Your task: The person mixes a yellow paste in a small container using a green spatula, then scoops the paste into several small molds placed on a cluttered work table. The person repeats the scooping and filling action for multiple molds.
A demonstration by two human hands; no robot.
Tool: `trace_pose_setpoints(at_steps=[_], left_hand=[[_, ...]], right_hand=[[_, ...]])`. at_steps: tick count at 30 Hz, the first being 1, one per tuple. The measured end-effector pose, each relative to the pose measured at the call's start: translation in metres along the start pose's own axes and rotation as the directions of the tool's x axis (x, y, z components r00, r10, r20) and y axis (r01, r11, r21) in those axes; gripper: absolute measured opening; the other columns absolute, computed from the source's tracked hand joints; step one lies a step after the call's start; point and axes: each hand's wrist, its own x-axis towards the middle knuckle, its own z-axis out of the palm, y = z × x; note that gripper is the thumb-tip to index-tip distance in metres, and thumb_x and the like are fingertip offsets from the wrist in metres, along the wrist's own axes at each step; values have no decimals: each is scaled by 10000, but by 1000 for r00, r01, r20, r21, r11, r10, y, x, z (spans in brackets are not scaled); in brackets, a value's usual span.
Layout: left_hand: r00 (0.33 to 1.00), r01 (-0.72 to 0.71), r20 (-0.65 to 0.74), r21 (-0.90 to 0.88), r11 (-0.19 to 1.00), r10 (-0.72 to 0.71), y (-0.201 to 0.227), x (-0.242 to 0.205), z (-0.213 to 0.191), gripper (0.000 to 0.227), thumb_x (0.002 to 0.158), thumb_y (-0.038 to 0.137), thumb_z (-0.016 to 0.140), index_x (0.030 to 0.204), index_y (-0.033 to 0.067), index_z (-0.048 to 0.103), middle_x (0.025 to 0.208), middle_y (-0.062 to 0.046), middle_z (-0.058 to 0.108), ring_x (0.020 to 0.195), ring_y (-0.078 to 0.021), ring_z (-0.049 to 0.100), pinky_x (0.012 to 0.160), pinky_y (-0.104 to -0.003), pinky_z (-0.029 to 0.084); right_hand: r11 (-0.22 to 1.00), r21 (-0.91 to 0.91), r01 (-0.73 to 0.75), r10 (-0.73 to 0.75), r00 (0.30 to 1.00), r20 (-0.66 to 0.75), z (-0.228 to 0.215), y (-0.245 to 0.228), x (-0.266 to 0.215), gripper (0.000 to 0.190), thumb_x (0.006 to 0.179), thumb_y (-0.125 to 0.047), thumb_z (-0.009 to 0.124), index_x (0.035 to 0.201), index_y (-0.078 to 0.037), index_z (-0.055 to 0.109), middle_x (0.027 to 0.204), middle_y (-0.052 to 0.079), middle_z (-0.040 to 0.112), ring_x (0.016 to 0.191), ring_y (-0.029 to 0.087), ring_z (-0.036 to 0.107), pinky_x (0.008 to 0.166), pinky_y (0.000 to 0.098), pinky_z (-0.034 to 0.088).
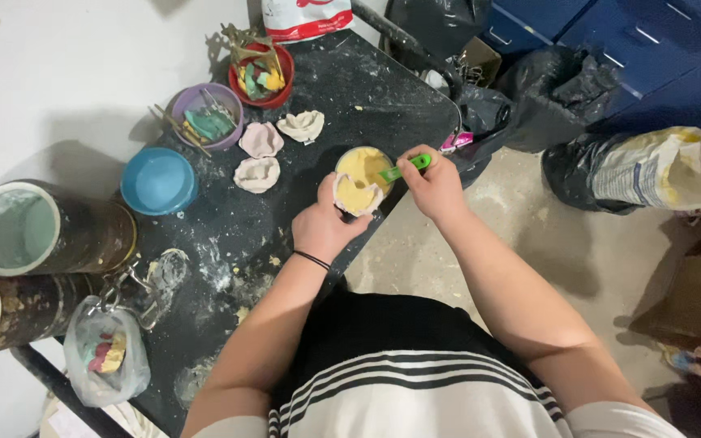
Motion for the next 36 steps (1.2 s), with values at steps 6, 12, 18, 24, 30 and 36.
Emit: trace_pose_setpoints(at_steps=[6, 12, 18, 24, 30, 36], left_hand=[[999, -23, 39, 26, 999, 22, -6, 7, -1, 1036, 732, 696, 727, 1549, 192, 337, 764, 33, 783, 787, -297, 779, 739, -422, 574], [999, -17, 50, 17, 1000, 16, -3, -2, -8, 999, 743, 673, 721, 1541, 197, 356, 759, 25, 776, 814, -305, 782, 762, -435, 580], [1000, -17, 25, 27, 999, 17, -2, -4, -7, 1018, 746, 685, 732, 1540, 195, 325, 709, 16, 765, 775, -305, 779, 764, -443, 586], [999, -12, 37, 9, 1000, 12, 5, -5, -13, 993, 748, 673, 739, 1526, 214, 325, 743, 43, 772, 798, -273, 786, 777, -415, 583], [999, -9, 52, 48, 999, 6, 1, 1, -6, 1007, 756, 753, 683, 1535, 240, 303, 746, -59, 767, 844, -349, 780, 816, -492, 582], [995, 1, 103, 58, 998, -7, 3, 7, -7, 1012, 745, 794, 651, 1513, 239, 294, 752, -54, 765, 856, -337, 785, 798, -470, 588]], right_hand=[[1000, 12, 27, -27, 1000, -11, -1, -3, 0, 76, 975, -226, 717, 1009, -175, 762, 803, 141, 690, 803, 329, 676, 788, 436, 529], [999, 17, 32, -32, 999, -9, -2, 0, -8, 71, 971, -217, 717, 1007, -170, 756, 822, 160, 696, 826, 365, 680, 804, 453, 529], [999, 34, 26, -25, 999, -20, 0, 4, -9, 50, 957, -230, 732, 984, -196, 756, 820, 108, 702, 823, 287, 679, 810, 421, 535], [999, 32, 20, -19, 1000, -25, 4, 8, -7, 44, 956, -247, 741, 978, -212, 755, 803, 86, 695, 795, 265, 675, 783, 399, 530], [1000, 4, 27, -27, 999, -42, 5, 3, -8, 71, 954, -252, 747, 992, -193, 755, 784, 114, 688, 768, 318, 673, 760, 431, 525], [995, -93, 22, -25, 999, -26, 4, -13, -6, 93, 968, -246, 721, 1037, -188, 747, 821, 166, 697, 834, 414, 691, 776, 477, 528]])
